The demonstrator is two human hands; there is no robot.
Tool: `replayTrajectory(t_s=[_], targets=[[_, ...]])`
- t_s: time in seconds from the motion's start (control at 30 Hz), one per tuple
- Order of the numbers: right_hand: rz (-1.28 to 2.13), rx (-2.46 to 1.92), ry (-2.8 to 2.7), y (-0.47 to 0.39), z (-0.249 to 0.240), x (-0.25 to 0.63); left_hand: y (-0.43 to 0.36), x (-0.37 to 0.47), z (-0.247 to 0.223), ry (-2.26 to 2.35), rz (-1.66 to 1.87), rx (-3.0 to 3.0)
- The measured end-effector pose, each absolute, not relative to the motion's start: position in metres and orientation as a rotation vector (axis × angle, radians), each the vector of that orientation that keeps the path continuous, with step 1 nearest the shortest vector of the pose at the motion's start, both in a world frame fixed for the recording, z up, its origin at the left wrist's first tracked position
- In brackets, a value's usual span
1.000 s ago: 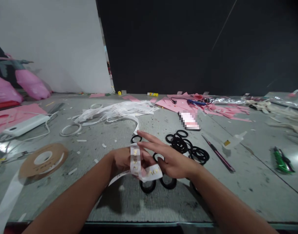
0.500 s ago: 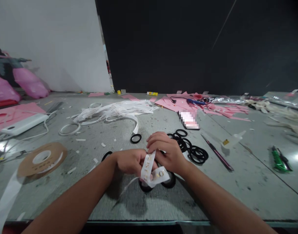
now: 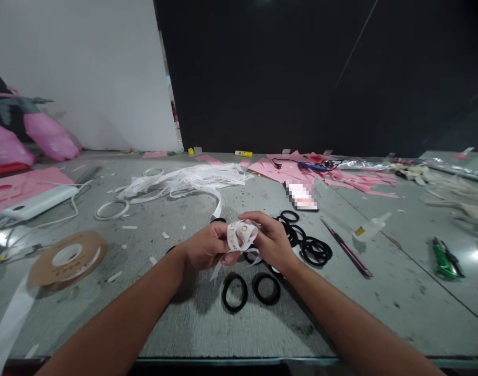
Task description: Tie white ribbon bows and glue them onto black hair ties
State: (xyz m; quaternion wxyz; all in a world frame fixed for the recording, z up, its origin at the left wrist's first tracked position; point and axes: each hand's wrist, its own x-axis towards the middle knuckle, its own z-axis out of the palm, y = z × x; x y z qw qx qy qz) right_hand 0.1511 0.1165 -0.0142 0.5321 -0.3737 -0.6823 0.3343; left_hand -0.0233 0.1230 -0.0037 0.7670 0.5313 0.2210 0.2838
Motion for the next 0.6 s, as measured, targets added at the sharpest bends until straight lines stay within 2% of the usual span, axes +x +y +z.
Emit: replayTrajectory(t_s=[0.43, 0.6], targets=[[0.564, -0.981, -1.743, 0.1162, -0.0059, 0.1538, 0.1262, -0.0192, -0.0035, 0.586, 0.748, 1.086], [0.776, -0.872, -1.752, 0.117, -0.0092, 0.1598, 0.1256, -0.018, -0.0023, 0.589, 0.704, 1.056]])
